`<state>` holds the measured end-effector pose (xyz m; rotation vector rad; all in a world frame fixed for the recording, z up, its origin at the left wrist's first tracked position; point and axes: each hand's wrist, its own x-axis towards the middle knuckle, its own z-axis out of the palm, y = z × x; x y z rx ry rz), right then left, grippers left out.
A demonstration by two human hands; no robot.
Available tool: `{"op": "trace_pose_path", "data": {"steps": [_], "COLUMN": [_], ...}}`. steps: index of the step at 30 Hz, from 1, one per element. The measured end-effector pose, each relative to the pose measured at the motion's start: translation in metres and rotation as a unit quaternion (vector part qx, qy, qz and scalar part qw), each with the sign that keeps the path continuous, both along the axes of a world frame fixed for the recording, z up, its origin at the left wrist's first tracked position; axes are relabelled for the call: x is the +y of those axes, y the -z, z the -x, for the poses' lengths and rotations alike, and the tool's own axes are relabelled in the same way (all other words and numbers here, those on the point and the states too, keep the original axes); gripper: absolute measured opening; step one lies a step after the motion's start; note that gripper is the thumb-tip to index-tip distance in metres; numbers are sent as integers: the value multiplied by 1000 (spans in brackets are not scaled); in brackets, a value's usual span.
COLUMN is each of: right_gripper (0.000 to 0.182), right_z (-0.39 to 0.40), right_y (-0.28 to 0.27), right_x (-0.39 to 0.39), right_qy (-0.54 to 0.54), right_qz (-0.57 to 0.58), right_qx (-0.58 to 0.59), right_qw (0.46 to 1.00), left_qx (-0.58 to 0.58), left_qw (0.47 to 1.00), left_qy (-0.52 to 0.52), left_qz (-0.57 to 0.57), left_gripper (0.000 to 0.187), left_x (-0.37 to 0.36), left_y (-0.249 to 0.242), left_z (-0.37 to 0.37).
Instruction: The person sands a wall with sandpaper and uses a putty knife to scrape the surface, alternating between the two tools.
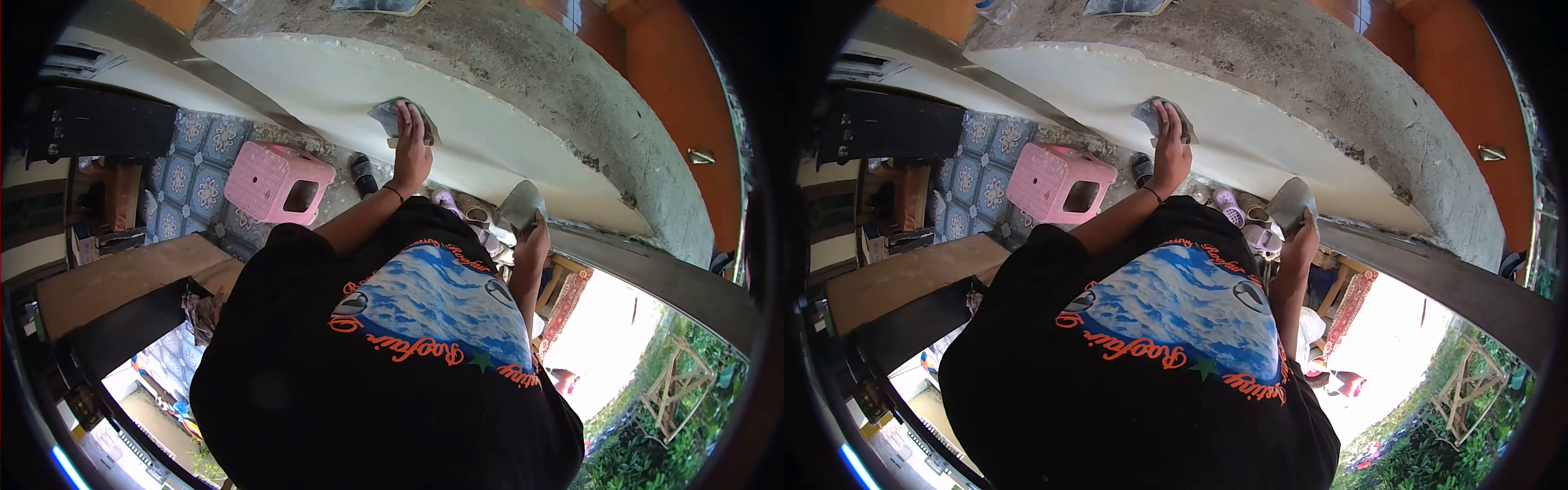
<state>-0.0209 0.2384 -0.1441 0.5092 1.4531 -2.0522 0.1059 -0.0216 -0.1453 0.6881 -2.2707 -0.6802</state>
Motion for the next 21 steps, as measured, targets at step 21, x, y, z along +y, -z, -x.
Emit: {"op": "trace_pose_path", "data": {"steps": [21], "right_gripper": [31], "right_z": [-4], "right_y": [23], "right_x": [17], "right_qy": [-34], "right_qz": [-51], "right_qx": [87], "right_qw": [994], "left_qx": [191], "left_qw": [950], "left_qy": [-175], "left_qz": [-176], "left_gripper": [66], "left_x": [-33], "left_y": [-28], "left_z": [13]}}
